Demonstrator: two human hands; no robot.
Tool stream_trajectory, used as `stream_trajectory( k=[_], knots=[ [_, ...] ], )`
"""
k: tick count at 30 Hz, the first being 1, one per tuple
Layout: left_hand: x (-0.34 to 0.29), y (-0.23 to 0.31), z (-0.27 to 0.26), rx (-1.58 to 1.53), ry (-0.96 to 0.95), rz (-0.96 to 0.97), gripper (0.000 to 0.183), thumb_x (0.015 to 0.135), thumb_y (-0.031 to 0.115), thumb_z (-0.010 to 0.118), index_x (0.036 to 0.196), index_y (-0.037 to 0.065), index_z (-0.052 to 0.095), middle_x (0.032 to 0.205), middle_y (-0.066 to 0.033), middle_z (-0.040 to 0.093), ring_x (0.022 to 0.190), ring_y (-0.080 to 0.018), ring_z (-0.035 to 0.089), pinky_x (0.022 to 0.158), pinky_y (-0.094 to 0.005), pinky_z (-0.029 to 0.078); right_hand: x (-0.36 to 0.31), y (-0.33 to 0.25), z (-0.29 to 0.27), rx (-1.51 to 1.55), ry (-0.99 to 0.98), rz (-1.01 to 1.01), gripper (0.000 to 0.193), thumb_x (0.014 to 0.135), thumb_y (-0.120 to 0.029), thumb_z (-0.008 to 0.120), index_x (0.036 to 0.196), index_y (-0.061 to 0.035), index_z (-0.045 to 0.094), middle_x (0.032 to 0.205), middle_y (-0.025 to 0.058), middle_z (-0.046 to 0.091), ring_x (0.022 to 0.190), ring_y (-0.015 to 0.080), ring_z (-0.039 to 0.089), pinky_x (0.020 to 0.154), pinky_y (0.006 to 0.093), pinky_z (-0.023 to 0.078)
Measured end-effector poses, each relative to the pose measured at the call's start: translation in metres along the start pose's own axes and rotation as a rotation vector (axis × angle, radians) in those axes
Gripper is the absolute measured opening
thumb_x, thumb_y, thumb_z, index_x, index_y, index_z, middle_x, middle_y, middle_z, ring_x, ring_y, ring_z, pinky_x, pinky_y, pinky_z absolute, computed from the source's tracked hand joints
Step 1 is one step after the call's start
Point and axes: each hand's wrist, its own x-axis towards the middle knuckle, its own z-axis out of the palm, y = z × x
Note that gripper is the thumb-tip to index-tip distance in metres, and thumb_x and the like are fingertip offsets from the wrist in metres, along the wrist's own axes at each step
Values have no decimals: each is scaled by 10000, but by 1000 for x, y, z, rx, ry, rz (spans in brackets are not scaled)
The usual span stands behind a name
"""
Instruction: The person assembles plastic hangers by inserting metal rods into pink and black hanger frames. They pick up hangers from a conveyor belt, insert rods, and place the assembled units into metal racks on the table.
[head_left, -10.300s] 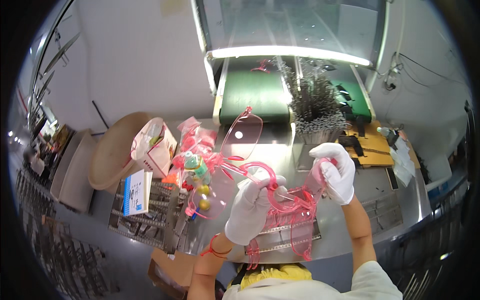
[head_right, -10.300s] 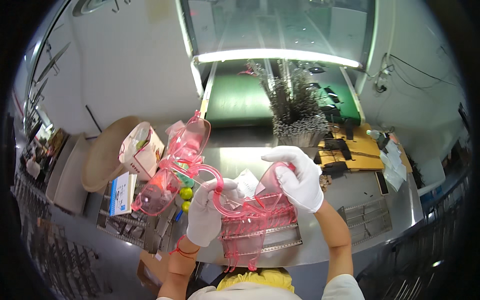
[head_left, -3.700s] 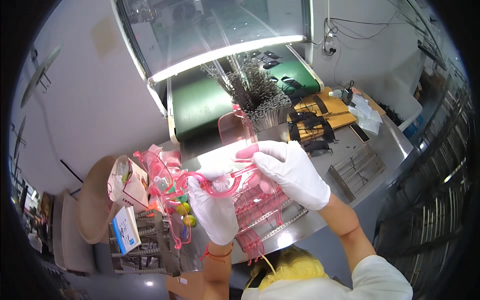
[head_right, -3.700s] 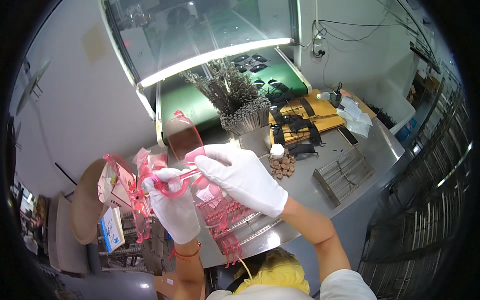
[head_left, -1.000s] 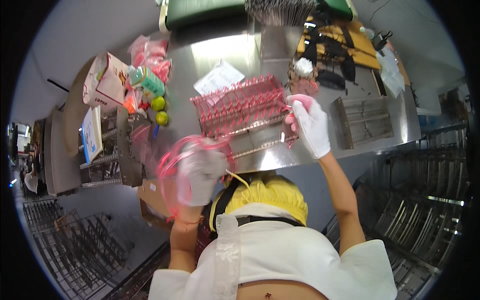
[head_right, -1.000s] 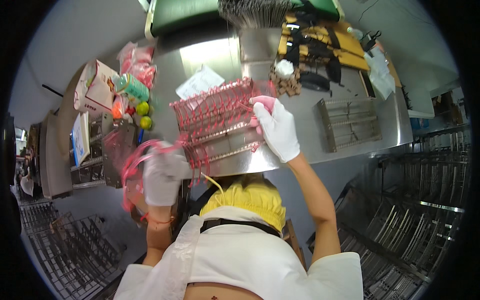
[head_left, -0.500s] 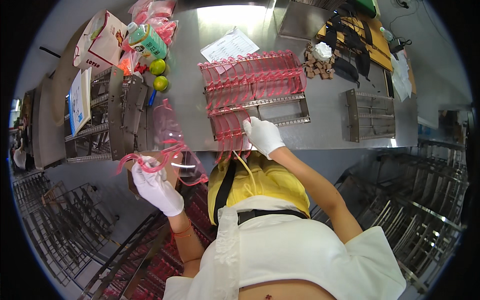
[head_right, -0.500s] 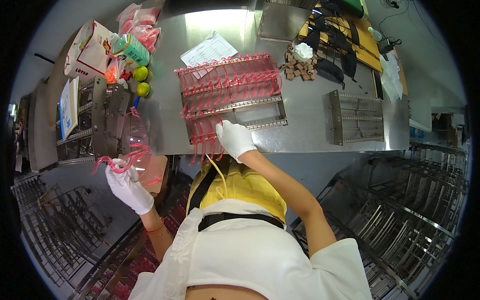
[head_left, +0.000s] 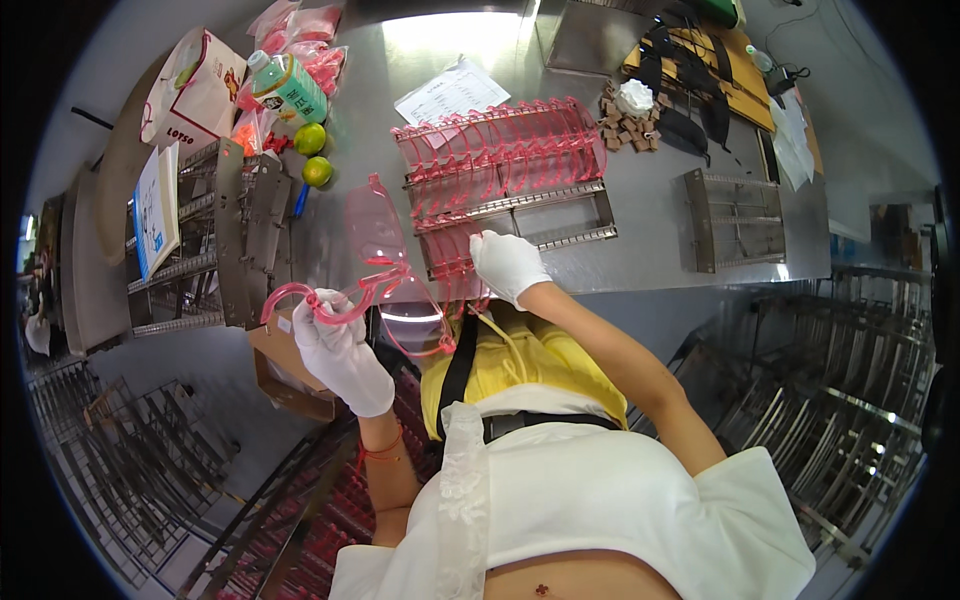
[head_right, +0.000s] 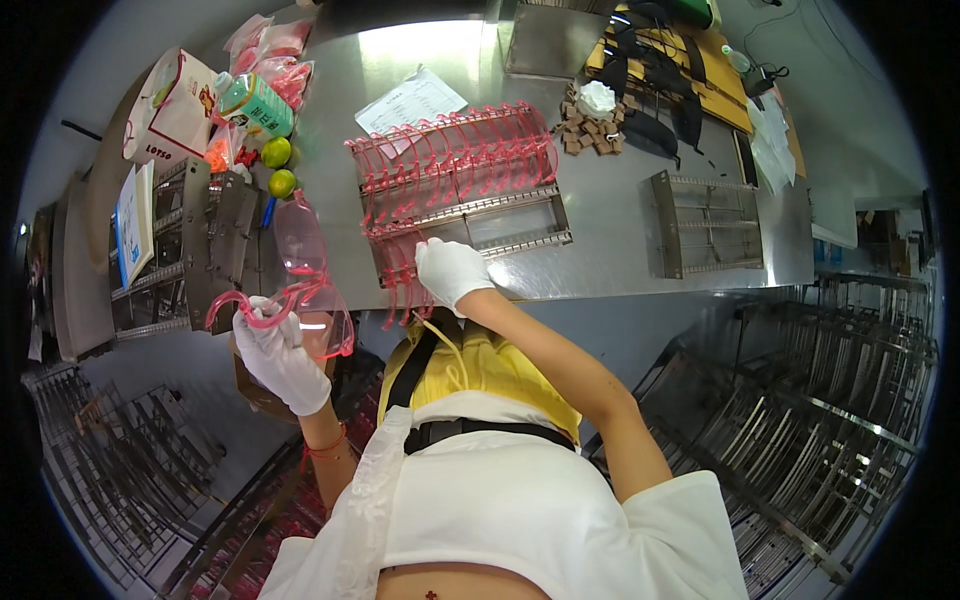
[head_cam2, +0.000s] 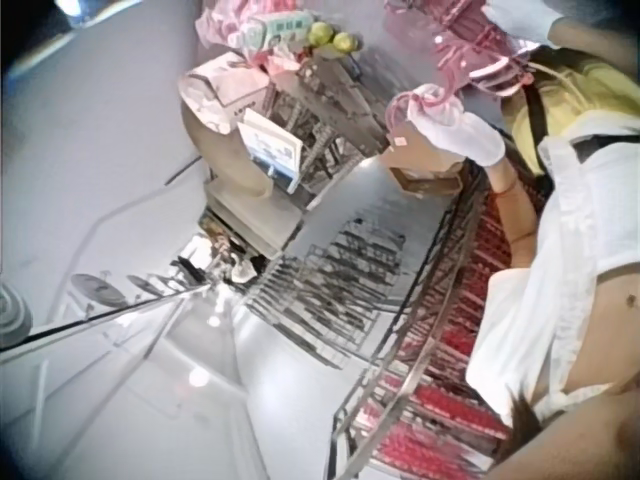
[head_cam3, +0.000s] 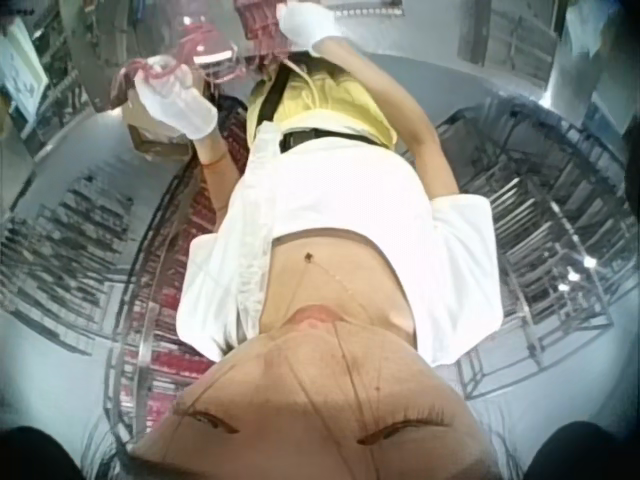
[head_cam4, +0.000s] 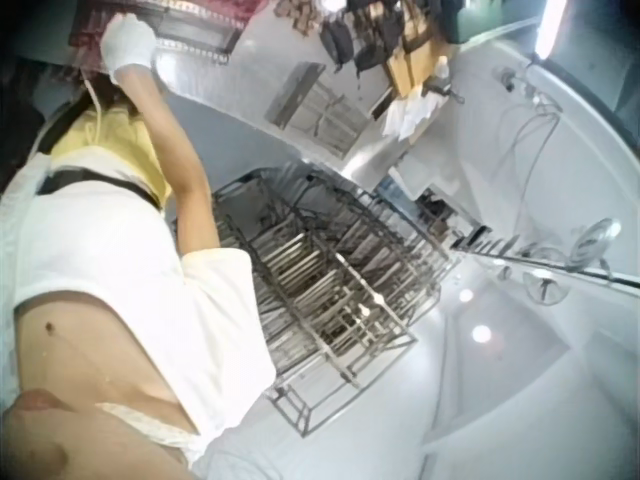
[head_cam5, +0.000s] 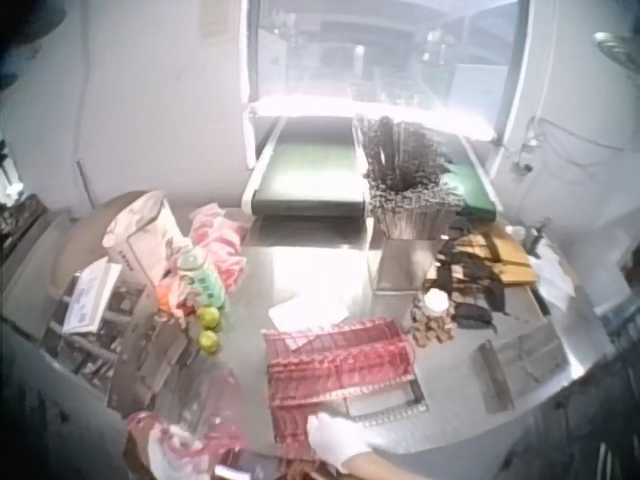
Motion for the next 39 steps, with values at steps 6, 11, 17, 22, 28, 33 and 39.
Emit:
stream_trajectory(
  k=[6,11,17,22,28,33,39],
  knots=[
    [-13,-4,21,230,-32,82,153,922,18,545,1074,21,562,988,-43,573,864,-152,553,711,-266,443,-41,0,-79,737,-80,6,603,1038,-520,310,1133,-14,622,732,66,658,655,175,636,623,312,505],
    [-30,4,62,-114,-358,-519,101,998,139,531,1017,54,582,698,24,501,555,-92,460,506,-235,343,-78,-22,-97,965,41,-165,234,981,-241,606,1071,-31,658,718,7,648,543,75,555,510,238,433],
    [-20,21,30,-337,-306,-711,174,1026,216,432,944,119,550,658,48,390,515,-71,375,456,-235,294,-45,30,-85,780,87,66,254,948,-274,607,996,-31,662,748,103,694,664,159,678,624,307,513],
    [120,91,-48,391,208,516,247,990,271,504,1026,49,605,896,-44,585,802,-171,580,706,-298,483,-14,70,-10,496,64,169,392,938,-374,549,1033,-8,654,877,209,702,847,374,677,789,450,508],
    [357,191,-158,1730,706,814,396,965,318,577,1109,-42,656,1054,-160,702,935,-314,666,826,-394,518,-19,19,-28,141,29,83,379,951,-373,503,1049,-32,637,926,253,687,899,426,657,832,508,499],
    [235,107,10,743,85,948,375,943,122,531,1282,-34,573,1288,-190,595,1121,-302,601,971,-379,450,-23,26,-26,143,24,211,371,943,-368,514,980,-29,658,926,249,689,904,424,659,837,501,499],
    [171,36,52,459,-678,601,561,815,-169,385,1307,25,572,1473,-185,438,1162,-227,583,877,-268,527,-24,0,-18,22,141,221,327,933,-335,530,957,-30,644,902,243,690,882,419,667,813,506,515]
  ],
)
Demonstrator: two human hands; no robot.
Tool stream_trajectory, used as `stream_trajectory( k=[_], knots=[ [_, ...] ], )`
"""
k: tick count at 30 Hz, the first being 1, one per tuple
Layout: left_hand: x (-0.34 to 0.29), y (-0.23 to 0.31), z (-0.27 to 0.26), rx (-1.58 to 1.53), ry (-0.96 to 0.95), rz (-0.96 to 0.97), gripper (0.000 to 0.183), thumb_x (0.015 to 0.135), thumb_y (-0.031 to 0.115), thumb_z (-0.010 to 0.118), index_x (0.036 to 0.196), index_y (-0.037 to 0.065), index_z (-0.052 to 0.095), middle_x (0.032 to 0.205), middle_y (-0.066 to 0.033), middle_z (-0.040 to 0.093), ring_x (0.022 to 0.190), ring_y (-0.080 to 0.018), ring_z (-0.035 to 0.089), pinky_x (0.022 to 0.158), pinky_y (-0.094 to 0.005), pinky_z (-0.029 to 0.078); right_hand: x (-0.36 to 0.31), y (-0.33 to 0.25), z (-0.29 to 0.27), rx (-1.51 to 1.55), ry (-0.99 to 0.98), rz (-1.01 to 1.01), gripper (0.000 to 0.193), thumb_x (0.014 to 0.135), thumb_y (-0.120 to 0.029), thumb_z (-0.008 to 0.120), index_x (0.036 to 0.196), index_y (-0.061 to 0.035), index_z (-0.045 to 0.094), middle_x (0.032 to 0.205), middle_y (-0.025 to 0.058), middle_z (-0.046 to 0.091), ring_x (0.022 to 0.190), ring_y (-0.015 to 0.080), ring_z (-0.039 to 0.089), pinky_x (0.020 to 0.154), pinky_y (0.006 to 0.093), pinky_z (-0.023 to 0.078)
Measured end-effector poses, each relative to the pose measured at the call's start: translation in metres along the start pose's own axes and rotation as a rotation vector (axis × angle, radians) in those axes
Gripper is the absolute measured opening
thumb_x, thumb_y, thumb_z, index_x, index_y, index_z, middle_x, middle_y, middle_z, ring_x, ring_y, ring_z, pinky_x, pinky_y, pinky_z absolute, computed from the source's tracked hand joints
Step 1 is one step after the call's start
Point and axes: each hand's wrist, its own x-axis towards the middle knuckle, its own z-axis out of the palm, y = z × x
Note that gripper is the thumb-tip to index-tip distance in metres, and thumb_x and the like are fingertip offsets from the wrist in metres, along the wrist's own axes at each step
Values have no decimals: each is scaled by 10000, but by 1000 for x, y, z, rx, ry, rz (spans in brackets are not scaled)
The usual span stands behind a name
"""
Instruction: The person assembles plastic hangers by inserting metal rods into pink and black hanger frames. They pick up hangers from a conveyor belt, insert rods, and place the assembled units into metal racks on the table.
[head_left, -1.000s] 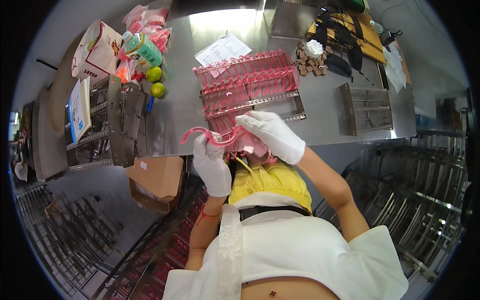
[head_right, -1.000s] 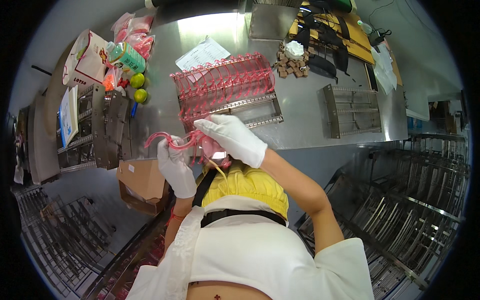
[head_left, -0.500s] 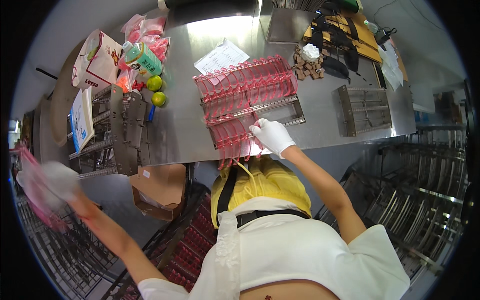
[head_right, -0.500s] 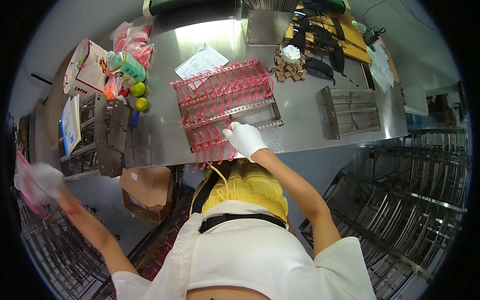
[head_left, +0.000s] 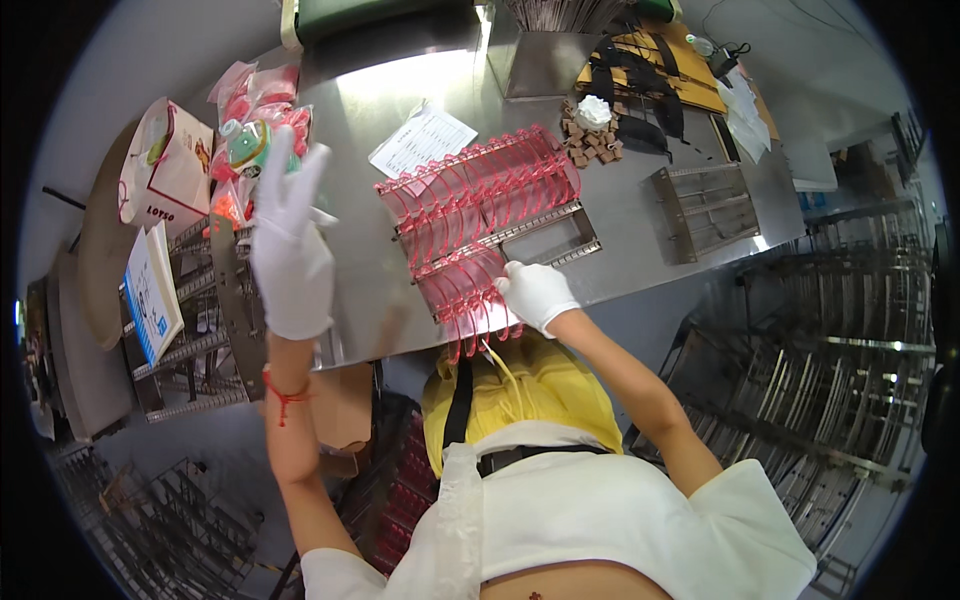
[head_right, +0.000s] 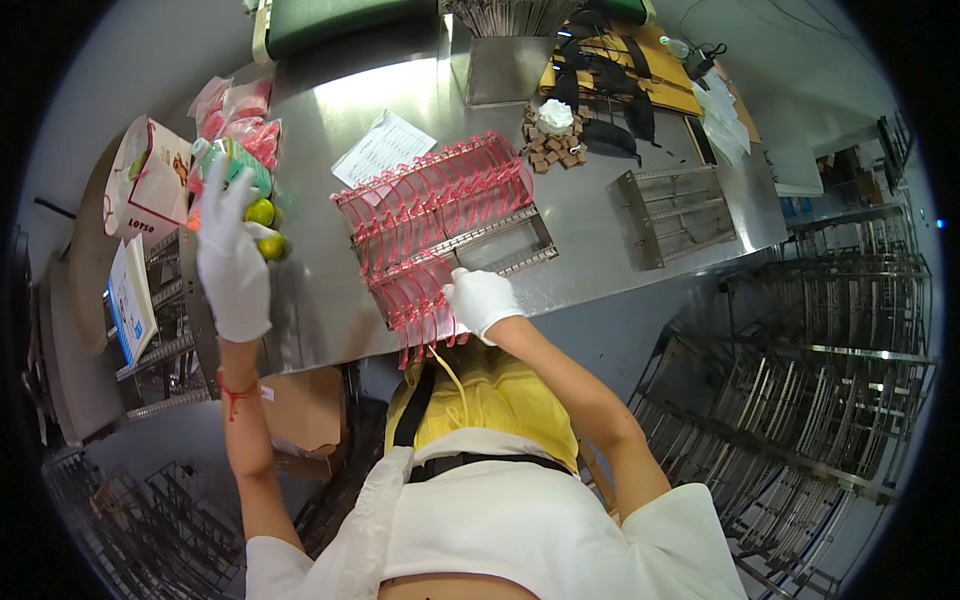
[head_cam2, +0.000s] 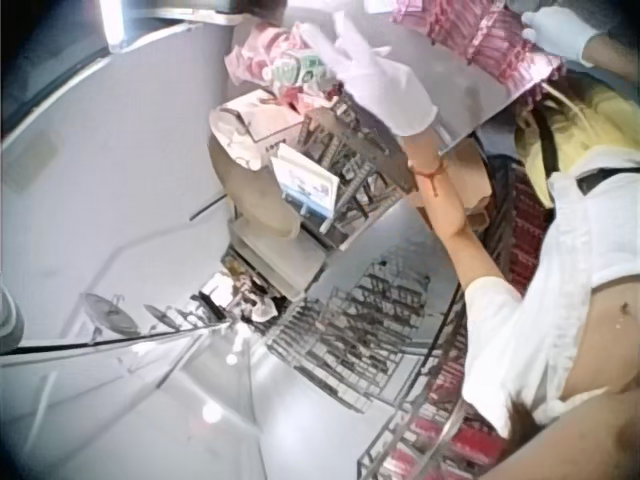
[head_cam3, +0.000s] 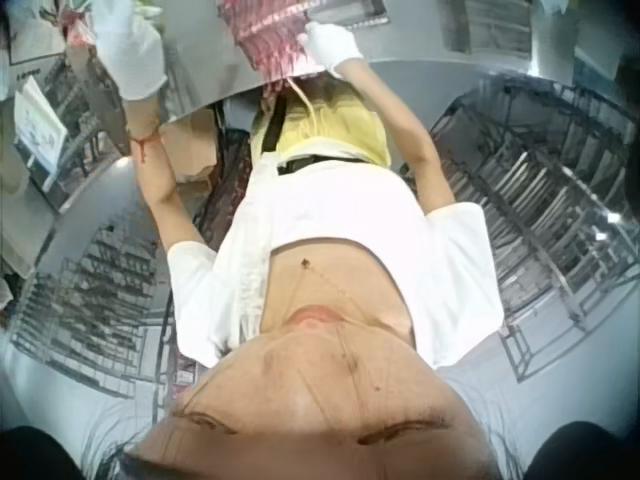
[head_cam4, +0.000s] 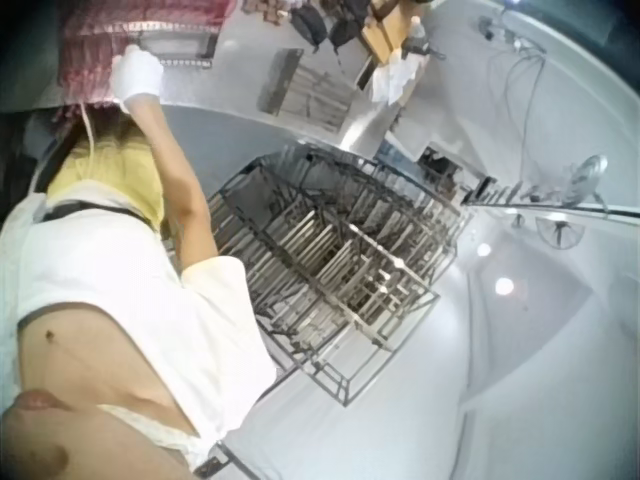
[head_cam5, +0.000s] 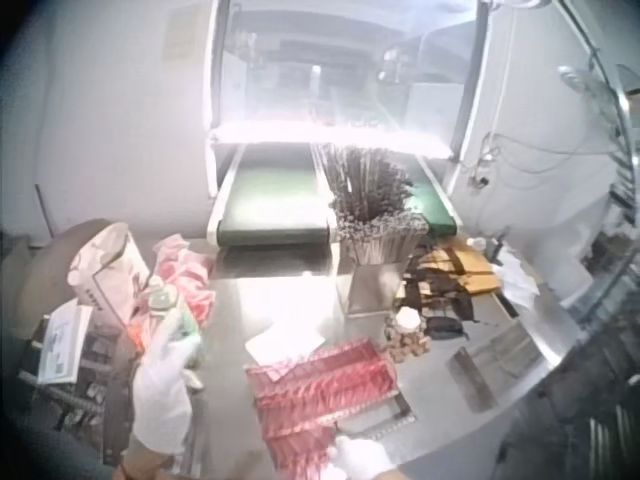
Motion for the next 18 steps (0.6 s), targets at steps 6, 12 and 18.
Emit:
stream_trajectory(
  k=[6,12,18],
  knots=[
    [-31,15,86,-78,-105,242,548,784,-156,459,1269,60,597,1449,-201,447,1300,-339,494,1059,-430,436,-6,0,17,-41,139,-89,299,950,-310,512,965,-24,596,761,219,680,766,413,676,723,499,535],
    [-70,31,138,-96,-460,247,444,856,29,595,1297,34,548,1399,-175,503,1337,-391,440,1097,-468,380,10,24,49,20,100,-164,344,965,-333,486,992,-16,616,817,240,683,772,389,684,740,476,540],
    [-77,20,178,-80,-735,59,424,945,186,466,1325,11,531,1413,-192,492,1356,-383,410,1153,-493,286,30,103,-59,953,-377,29,446,987,-463,489,957,-46,644,804,141,696,696,212,681,627,338,534]
  ],
)
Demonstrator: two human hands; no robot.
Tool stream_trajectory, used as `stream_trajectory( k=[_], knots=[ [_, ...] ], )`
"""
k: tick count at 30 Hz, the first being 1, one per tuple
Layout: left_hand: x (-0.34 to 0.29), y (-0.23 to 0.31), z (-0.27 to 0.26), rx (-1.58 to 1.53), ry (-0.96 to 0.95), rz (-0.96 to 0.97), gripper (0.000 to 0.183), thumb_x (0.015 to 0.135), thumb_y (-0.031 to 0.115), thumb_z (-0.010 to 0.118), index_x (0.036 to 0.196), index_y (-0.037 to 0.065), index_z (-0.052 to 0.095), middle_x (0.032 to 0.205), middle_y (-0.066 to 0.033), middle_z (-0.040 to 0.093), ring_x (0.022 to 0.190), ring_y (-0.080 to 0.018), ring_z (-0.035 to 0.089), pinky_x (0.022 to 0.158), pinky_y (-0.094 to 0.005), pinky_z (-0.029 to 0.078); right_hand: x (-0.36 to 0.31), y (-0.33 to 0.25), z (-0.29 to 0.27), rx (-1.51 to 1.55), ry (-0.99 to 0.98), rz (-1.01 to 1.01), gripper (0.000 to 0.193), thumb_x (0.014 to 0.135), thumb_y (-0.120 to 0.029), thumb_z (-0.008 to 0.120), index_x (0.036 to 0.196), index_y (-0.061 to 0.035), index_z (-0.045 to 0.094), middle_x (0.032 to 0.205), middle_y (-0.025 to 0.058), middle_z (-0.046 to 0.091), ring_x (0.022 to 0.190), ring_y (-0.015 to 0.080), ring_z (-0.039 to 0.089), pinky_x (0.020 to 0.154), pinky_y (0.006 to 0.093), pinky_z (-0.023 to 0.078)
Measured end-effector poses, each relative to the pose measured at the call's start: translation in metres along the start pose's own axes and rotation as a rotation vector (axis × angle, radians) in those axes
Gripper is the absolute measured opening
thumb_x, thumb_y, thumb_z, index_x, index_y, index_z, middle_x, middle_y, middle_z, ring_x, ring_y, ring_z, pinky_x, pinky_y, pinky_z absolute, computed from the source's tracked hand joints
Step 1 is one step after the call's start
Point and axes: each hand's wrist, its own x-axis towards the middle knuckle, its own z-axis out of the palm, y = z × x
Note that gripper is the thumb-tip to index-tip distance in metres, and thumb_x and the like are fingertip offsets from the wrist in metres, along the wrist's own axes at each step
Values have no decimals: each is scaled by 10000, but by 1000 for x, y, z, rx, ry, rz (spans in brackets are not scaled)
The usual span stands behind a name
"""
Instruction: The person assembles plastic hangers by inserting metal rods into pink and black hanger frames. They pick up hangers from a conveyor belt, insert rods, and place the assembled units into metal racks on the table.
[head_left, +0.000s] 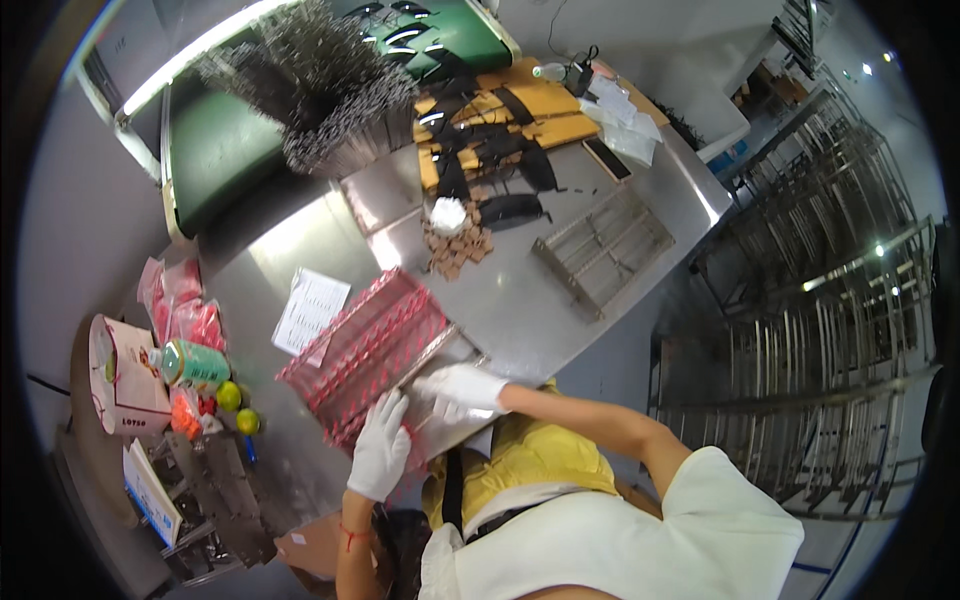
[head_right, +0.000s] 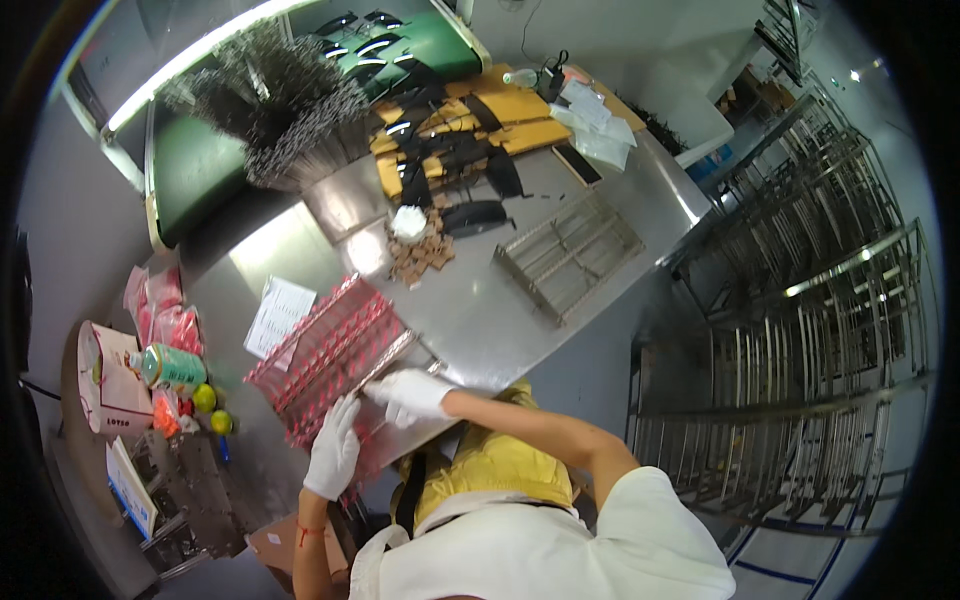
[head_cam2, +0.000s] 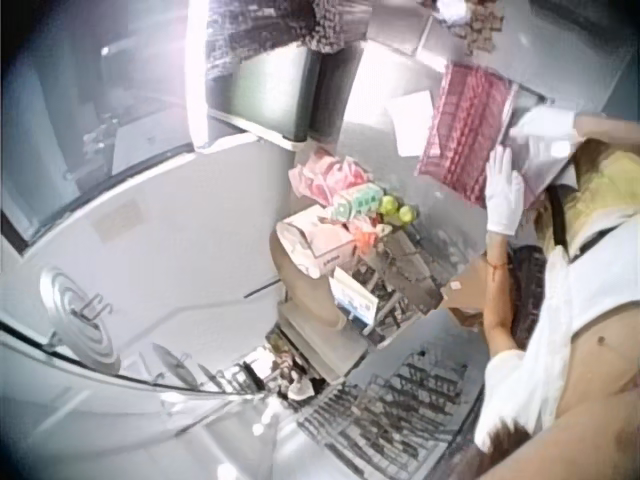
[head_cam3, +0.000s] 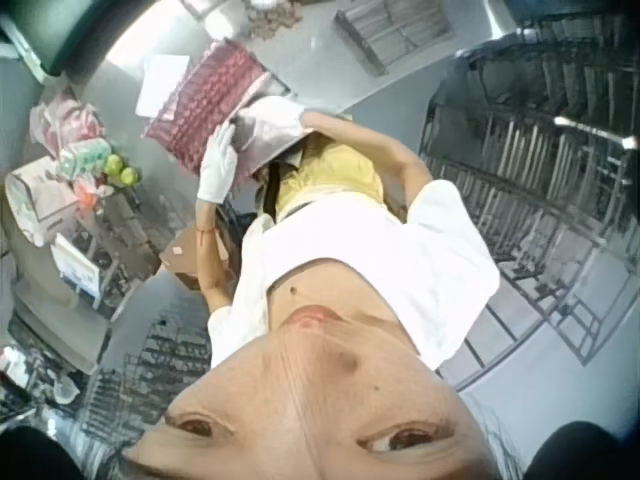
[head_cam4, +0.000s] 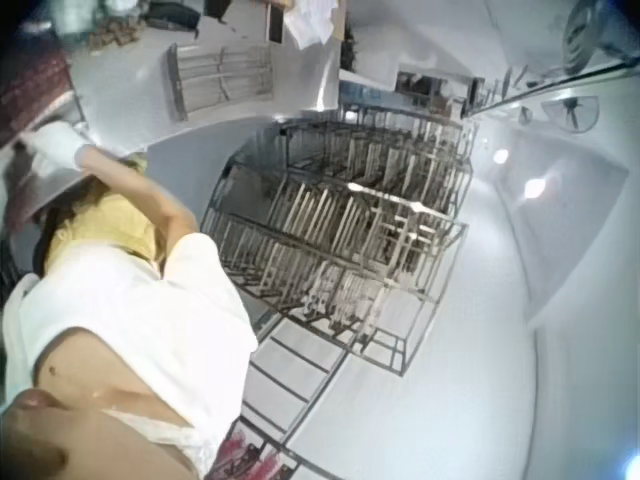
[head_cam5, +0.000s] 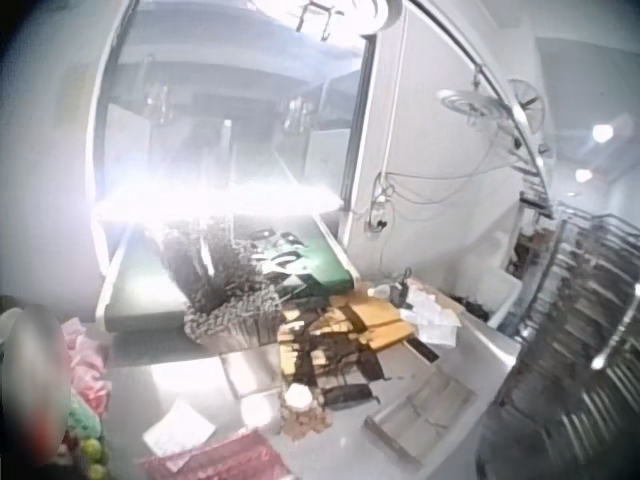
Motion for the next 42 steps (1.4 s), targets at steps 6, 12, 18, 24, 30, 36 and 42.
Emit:
stream_trajectory(
  k=[6,12,18,24,30,36,42],
  knots=[
    [32,39,14,170,127,-290,358,945,134,439,1225,0,617,1283,-172,613,1261,-383,518,1140,-487,313,26,-36,-297,-250,765,-503,318,929,-253,546,1126,-16,622,1056,150,661,910,230,656,825,337,518],
    [193,164,126,-65,346,-481,308,857,69,624,1155,0,651,1110,-181,683,1034,-311,654,952,-400,498,148,-65,-503,-616,1094,-443,539,807,-294,653,1295,-78,579,1315,187,571,1177,337,569,993,398,458],
    [335,226,267,36,77,-35,424,846,226,673,1229,79,569,1152,-119,609,1014,-276,608,873,-382,508,215,-93,-559,-705,1171,-160,1009,636,-362,824,1503,-217,329,1277,303,502,1135,423,558,927,460,494],
    [324,213,314,183,-281,-286,402,905,345,614,1267,172,582,745,-50,647,613,-236,655,561,-372,520,208,-110,-565,-520,1181,-291,644,790,-251,618,1417,-237,470,1087,209,572,935,394,637,793,485,507],
    [324,201,298,179,-315,-286,350,930,338,587,1224,148,598,745,-68,645,641,-249,659,570,-379,521,194,-155,-594,-635,1254,-418,532,815,-292,599,1343,-261,535,1057,171,608,960,398,648,816,503,515],
    [336,206,275,6,-329,-292,351,920,335,605,1166,87,641,895,-140,685,808,-308,670,731,-402,547,167,-166,-628,-822,982,-314,562,744,-309,634,1294,-214,565,1153,124,680,1088,322,630,894,456,514],
    [367,194,252,-897,426,-615,387,1017,188,481,1380,53,485,1274,-96,593,1188,-221,570,1012,-339,448,81,-84,-597,-513,711,-409,638,769,-293,646,1366,-100,532,1186,226,653,1113,343,626,923,372,500]
  ],
)
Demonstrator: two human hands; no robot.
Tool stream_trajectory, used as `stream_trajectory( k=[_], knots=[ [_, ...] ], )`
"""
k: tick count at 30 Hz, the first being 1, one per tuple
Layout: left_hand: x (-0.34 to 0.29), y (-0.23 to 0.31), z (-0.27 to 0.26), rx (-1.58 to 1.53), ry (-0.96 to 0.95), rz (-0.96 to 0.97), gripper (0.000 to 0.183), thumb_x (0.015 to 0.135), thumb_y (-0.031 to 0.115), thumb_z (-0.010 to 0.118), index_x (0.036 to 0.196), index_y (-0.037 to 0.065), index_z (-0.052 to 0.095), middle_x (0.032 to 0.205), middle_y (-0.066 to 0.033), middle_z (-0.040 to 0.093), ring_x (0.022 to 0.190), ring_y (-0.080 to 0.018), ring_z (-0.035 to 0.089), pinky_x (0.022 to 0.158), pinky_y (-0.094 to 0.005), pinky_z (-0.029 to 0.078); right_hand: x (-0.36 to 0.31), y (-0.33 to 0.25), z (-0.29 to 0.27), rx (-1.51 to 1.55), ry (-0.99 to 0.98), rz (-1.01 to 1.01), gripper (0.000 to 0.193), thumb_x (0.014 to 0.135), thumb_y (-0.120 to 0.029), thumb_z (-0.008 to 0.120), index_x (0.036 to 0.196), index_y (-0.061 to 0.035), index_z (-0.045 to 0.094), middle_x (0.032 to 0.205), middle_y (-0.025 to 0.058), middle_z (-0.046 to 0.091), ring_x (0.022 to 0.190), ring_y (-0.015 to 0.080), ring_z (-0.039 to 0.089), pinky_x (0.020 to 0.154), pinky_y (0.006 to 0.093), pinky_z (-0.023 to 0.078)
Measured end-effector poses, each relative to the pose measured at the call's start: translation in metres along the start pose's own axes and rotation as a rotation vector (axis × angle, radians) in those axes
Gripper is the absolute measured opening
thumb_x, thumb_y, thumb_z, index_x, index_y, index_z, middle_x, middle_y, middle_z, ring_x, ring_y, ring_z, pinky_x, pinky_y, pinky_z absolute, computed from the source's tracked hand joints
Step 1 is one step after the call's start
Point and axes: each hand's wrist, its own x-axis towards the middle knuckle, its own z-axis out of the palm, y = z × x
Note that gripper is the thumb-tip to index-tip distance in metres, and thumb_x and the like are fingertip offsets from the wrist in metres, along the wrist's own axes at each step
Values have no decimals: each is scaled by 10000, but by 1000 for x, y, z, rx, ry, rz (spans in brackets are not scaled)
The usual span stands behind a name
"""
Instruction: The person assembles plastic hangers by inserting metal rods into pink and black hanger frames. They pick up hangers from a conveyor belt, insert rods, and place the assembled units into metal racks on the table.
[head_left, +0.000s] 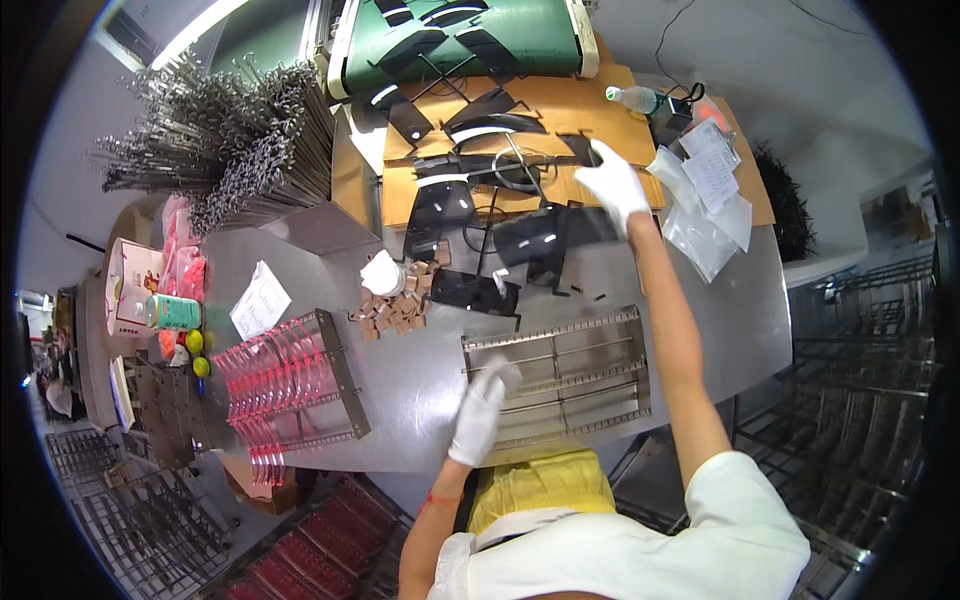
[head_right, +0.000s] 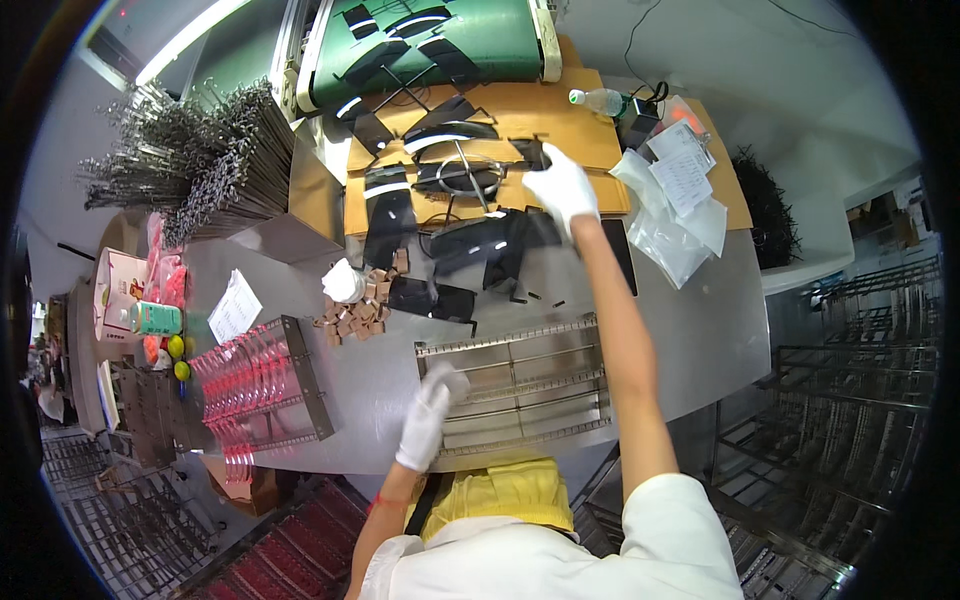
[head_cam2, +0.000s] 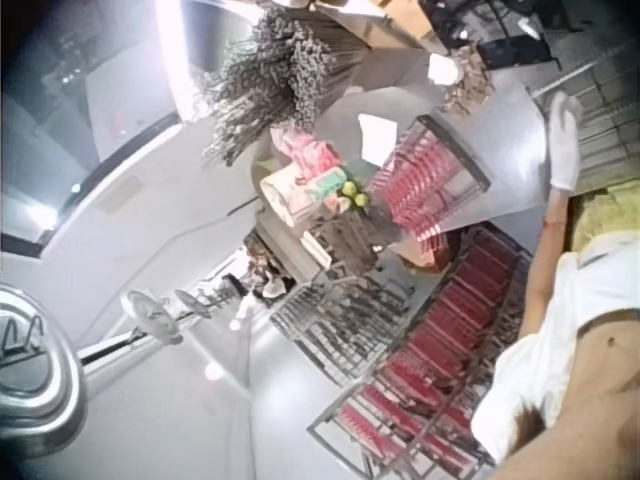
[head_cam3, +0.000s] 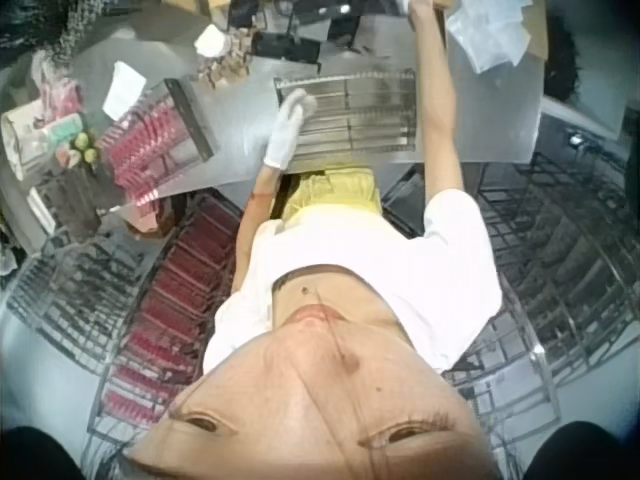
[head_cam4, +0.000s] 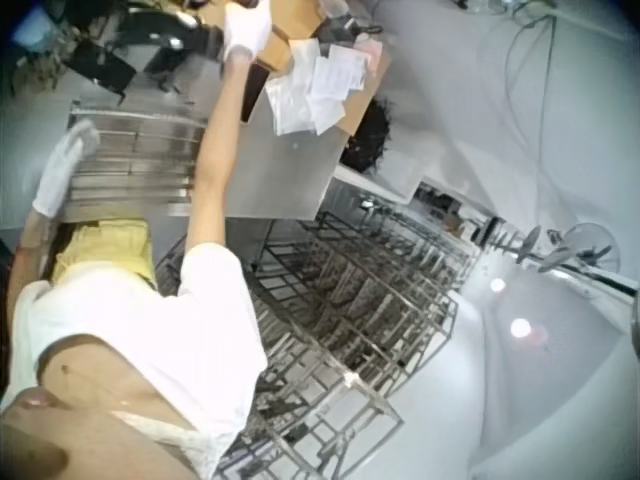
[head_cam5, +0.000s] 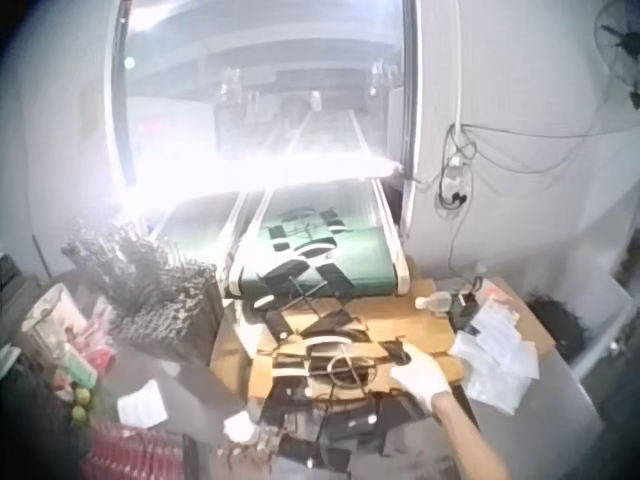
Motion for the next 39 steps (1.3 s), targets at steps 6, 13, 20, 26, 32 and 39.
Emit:
stream_trajectory(
  k=[6,13,20,26,32,39],
  knots=[
    [43,76,0,-569,216,508,554,962,199,577,1463,227,342,1376,-113,460,1127,-314,583,782,-422,539,-201,-104,34,-436,-110,-138,572,774,-363,722,1290,-168,573,1009,168,627,862,323,671,734,407,553],
    [-1,68,-63,-910,-26,354,424,1003,302,546,1385,371,376,1147,-71,610,878,-289,637,472,-312,523,-279,-101,76,-597,316,-690,584,709,-232,745,1274,-294,612,993,82,523,661,209,586,536,333,503],
    [-35,100,-94,-1090,-287,351,447,959,355,535,1395,361,438,1320,-209,493,998,-351,563,549,-334,535,-315,-131,86,85,64,-336,510,874,-152,647,1373,-137,540,947,84,577,824,187,659,737,327,561],
    [-53,123,-154,-1447,-380,633,395,843,253,688,1150,92,499,1223,-101,433,1005,-222,448,581,-239,483,-317,-82,74,909,-509,202,654,1007,-242,479,1577,-186,162,888,27,606,872,119,626,863,280,503],
    [-61,68,-169,-1209,-439,486,607,923,423,606,1478,266,417,1518,-197,339,1363,-397,324,839,-381,523,-339,-49,115,469,-618,303,595,1017,-405,397,1536,-165,235,851,143,651,717,232,624,732,392,504],
    [-71,48,-181,-1145,-347,413,644,944,404,577,1513,211,344,1445,-242,355,1177,-389,478,697,-336,588,-327,-81,121,-311,-501,129,586,957,-478,487,1416,-117,435,941,213,693,780,373,686,662,426,552]
  ],
)
